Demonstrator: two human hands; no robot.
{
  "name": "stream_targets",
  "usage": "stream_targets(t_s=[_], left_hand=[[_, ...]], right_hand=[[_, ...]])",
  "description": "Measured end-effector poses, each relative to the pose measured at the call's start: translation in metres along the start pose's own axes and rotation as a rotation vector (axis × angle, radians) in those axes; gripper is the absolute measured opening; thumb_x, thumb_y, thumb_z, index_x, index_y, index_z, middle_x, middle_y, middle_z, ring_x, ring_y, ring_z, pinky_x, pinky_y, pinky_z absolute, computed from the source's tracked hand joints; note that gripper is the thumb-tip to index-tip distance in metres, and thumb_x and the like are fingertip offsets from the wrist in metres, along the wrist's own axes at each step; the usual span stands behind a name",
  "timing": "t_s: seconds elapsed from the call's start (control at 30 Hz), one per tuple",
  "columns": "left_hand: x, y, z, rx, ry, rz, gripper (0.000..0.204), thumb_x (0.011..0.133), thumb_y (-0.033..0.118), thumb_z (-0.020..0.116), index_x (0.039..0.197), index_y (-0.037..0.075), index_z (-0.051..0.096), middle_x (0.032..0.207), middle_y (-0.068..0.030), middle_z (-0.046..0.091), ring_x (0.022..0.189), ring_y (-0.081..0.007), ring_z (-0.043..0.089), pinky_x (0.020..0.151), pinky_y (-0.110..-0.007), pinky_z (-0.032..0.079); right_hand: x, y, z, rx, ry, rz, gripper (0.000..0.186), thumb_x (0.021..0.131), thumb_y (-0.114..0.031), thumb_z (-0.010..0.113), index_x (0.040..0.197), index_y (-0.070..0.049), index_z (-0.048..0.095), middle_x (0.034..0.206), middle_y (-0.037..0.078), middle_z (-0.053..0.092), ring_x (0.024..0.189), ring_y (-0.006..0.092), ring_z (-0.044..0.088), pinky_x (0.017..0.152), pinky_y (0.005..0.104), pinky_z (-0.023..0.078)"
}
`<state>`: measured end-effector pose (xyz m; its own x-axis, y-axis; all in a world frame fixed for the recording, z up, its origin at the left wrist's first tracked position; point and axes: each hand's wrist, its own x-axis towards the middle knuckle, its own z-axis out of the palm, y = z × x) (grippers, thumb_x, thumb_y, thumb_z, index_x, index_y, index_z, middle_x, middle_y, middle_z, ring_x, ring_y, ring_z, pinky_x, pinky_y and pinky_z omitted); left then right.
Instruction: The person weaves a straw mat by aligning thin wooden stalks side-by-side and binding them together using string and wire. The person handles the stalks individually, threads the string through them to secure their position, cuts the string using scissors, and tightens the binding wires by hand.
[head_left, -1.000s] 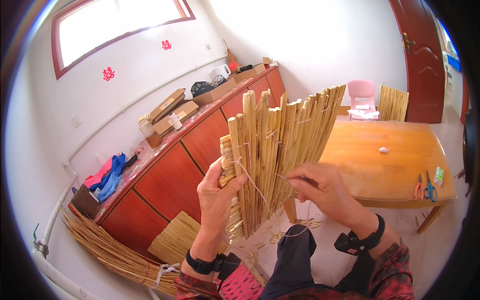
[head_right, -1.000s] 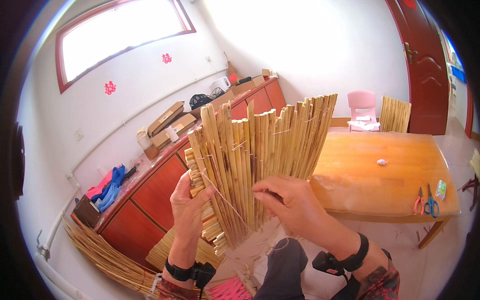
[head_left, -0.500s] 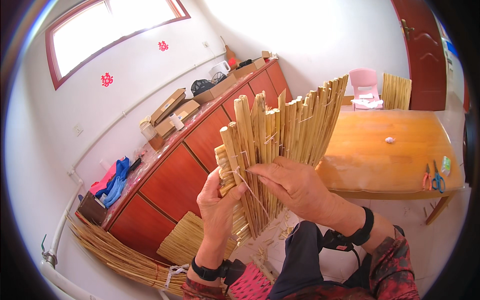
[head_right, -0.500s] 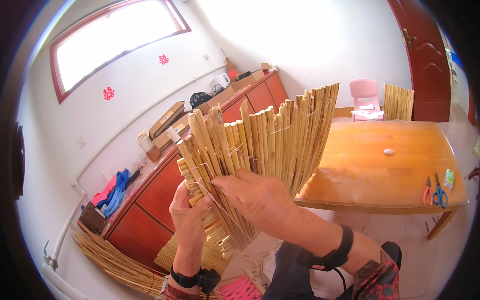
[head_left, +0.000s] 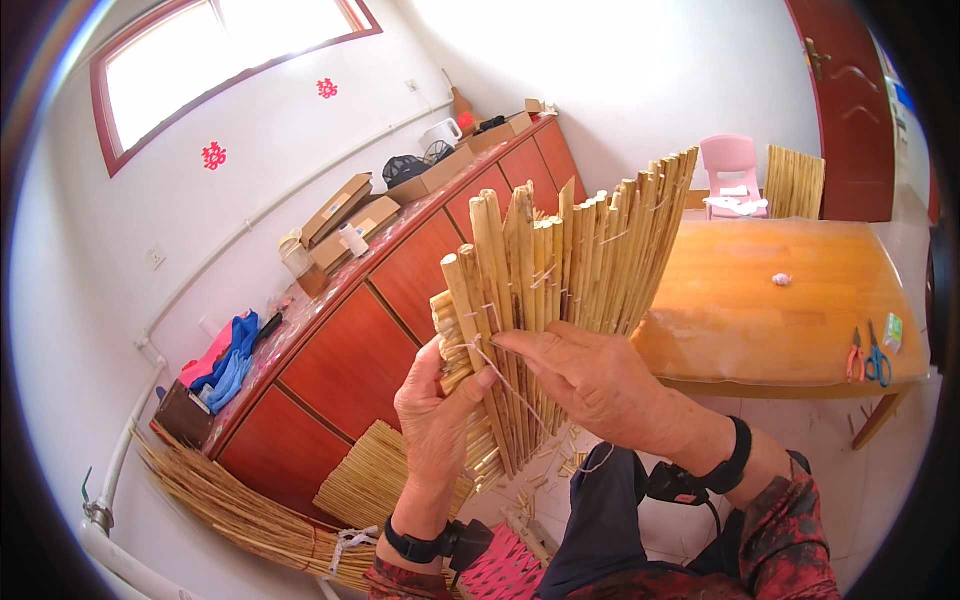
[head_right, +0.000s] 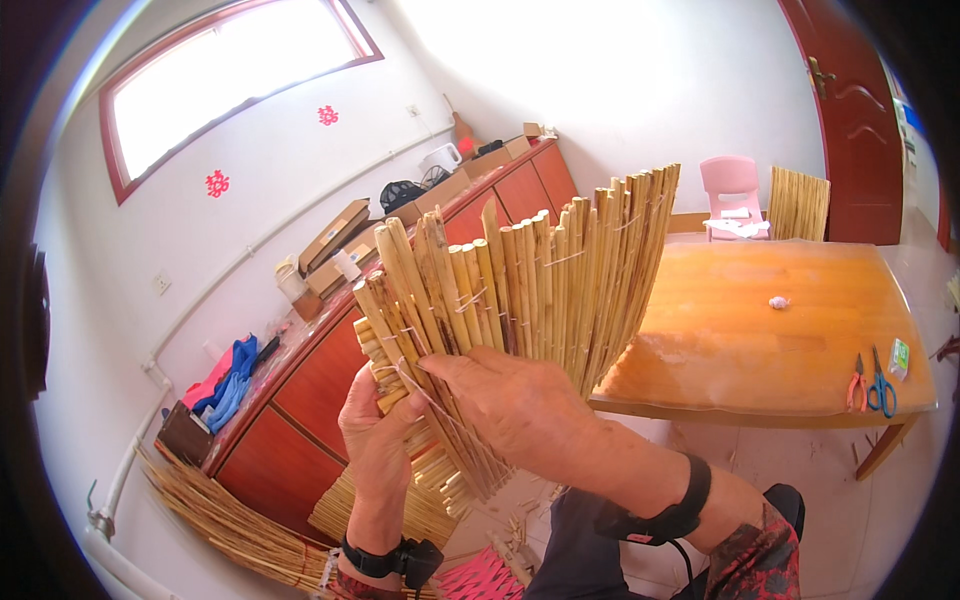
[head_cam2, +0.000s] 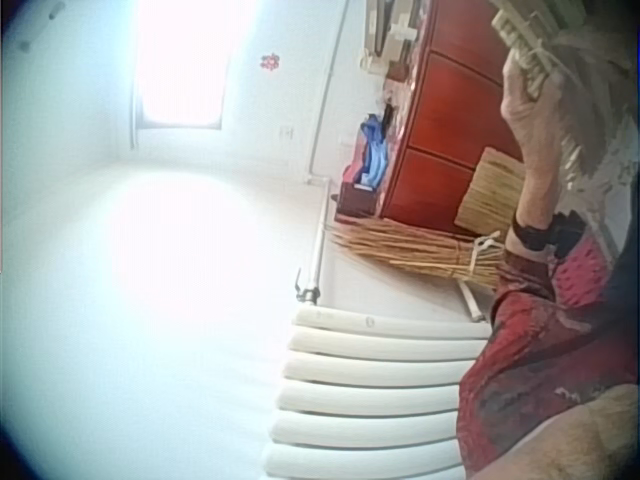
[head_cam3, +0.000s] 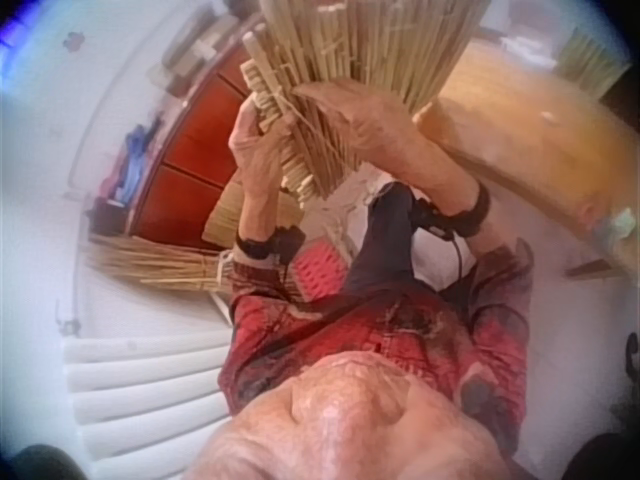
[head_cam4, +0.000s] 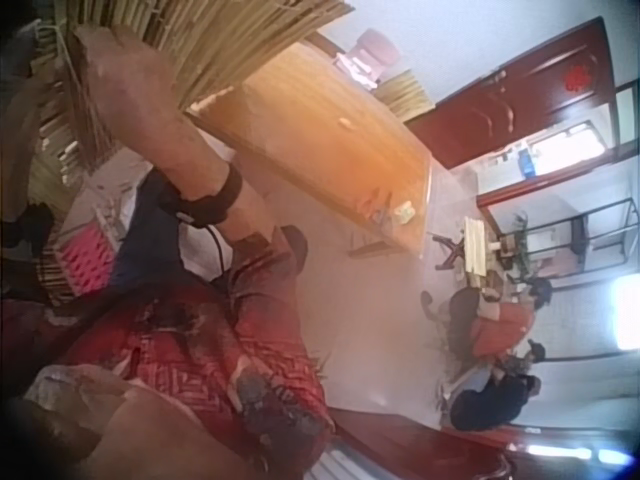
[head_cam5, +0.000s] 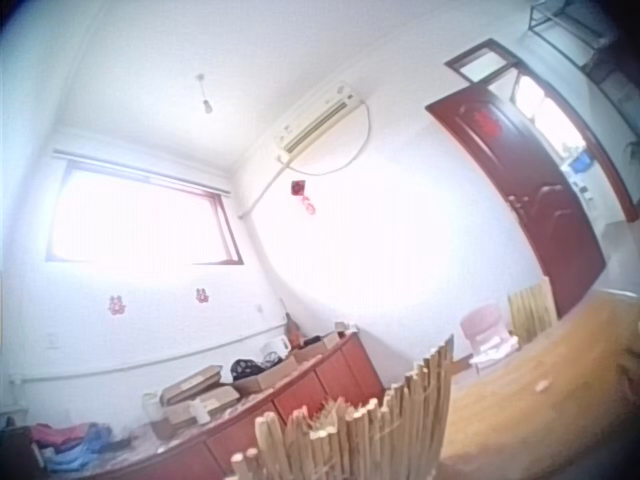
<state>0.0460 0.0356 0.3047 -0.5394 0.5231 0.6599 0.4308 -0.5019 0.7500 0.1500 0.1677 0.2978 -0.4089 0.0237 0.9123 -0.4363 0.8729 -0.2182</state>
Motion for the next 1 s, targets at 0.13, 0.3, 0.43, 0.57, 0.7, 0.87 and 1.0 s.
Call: stream_targets(t_s=[0.13,0.3,0.43,0.57,0.7,0.87,1.0], left_hand=[[-0.001,-0.001,-0.002,0.013,-0.005,0.007,0.045,0.077,-0.004,0.063,0.119,-0.004,0.047,0.100,-0.0050,0.059,0.086,-0.0088,0.055,0.078,-0.023,0.046],[-0.001,-0.002,-0.002,0.007,-0.005,0.009,0.045,0.077,-0.004,0.063,0.119,-0.004,0.047,0.101,-0.0050,0.059,0.087,-0.0087,0.055,0.079,-0.023,0.045],[-0.001,-0.002,-0.003,0.021,-0.009,0.020,0.045,0.077,-0.004,0.063,0.119,-0.004,0.047,0.101,-0.0049,0.059,0.087,-0.0086,0.055,0.079,-0.023,0.045],[-0.001,-0.004,-0.004,0.014,-0.008,0.014,0.045,0.077,-0.004,0.063,0.119,-0.004,0.047,0.101,-0.0048,0.059,0.087,-0.0084,0.055,0.079,-0.023,0.045],[-0.002,-0.002,-0.003,0.038,0.012,0.008,0.045,0.077,-0.003,0.063,0.119,-0.003,0.048,0.099,-0.0042,0.059,0.085,-0.0082,0.055,0.077,-0.022,0.046],[-0.011,0.000,0.006,0.189,0.050,0.016,0.044,0.076,-0.003,0.064,0.118,-0.003,0.049,0.096,-0.0031,0.059,0.082,-0.0074,0.055,0.074,-0.022,0.046],[-0.031,0.003,0.027,0.384,0.044,0.140,0.044,0.074,-0.003,0.066,0.116,-0.002,0.050,0.093,-0.0049,0.061,0.080,-0.0089,0.057,0.071,-0.022,0.047]], right_hand=[[0.000,-0.001,-0.002,0.034,-0.035,0.037,0.032,0.077,-0.006,0.055,0.108,-0.004,0.053,0.081,0.011,0.058,0.071,0.0272,0.059,0.058,0.0337,0.049],[0.000,0.003,-0.003,0.112,-0.049,0.038,0.032,0.079,-0.005,0.053,0.111,-0.004,0.052,0.086,0.013,0.059,0.074,0.0294,0.059,0.062,0.0354,0.049],[0.001,0.003,-0.004,0.123,-0.080,0.044,0.032,0.079,-0.005,0.051,0.112,-0.003,0.052,0.086,0.015,0.059,0.076,0.0305,0.059,0.064,0.0365,0.049],[0.001,0.003,-0.004,0.145,-0.094,0.066,0.031,0.080,-0.004,0.050,0.111,-0.003,0.052,0.089,0.016,0.059,0.078,0.0310,0.059,0.066,0.0372,0.049],[0.001,0.004,-0.004,0.156,-0.098,0.062,0.030,0.081,-0.006,0.050,0.111,-0.002,0.052,0.092,0.016,0.060,0.081,0.0314,0.059,0.068,0.0374,0.049],[-0.004,-0.009,-0.018,0.075,-0.133,0.102,0.030,0.081,-0.006,0.050,0.110,0.000,0.052,0.091,0.017,0.060,0.081,0.0324,0.059,0.068,0.0382,0.049],[-0.013,-0.037,-0.050,-0.038,-0.250,0.165,0.030,0.077,-0.003,0.051,0.107,0.001,0.052,0.085,0.019,0.058,0.079,0.0355,0.057,0.067,0.0392,0.048]])
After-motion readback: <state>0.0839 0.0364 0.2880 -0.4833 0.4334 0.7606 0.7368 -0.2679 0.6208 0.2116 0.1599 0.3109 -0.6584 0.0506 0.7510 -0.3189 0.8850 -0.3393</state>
